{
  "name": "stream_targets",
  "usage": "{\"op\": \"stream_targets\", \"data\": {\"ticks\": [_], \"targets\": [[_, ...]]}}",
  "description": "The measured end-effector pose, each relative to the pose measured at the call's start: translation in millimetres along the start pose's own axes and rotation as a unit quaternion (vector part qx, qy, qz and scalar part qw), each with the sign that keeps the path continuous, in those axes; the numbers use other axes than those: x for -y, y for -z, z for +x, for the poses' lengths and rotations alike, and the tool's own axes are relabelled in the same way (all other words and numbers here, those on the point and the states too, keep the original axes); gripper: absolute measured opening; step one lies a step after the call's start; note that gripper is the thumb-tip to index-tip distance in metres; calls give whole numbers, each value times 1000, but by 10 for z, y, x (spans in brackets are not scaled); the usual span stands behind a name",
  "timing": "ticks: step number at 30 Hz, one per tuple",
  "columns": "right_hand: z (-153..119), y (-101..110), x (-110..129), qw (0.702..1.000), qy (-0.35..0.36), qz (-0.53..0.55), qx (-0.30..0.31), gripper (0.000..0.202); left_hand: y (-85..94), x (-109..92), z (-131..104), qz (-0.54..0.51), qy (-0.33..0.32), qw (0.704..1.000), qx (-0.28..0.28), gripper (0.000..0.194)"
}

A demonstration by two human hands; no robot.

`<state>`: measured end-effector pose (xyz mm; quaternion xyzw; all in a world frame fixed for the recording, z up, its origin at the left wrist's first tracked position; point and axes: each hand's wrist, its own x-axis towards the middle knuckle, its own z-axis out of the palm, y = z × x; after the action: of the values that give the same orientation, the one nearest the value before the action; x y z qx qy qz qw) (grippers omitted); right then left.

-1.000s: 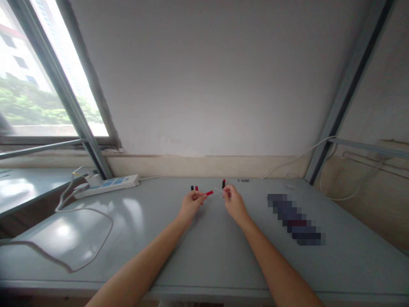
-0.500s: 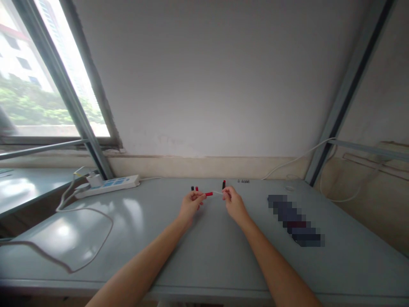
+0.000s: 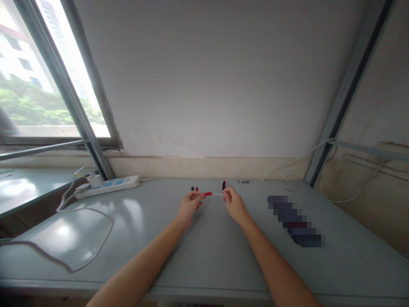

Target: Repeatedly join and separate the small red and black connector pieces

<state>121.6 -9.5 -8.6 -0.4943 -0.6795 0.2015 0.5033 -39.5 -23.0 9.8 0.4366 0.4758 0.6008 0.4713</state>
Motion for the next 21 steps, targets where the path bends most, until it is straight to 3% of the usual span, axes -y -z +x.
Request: {"op": "stream_targets", "data": {"ticks": [12,21], "targets": [[30,-9,-41,999,-9,21,-23,14,-20,20,1,16,-30,999,28,8],[-18,-108,8,997,-14,78,18,10,-44,57,-10,38,-44,996,66,9]]}}
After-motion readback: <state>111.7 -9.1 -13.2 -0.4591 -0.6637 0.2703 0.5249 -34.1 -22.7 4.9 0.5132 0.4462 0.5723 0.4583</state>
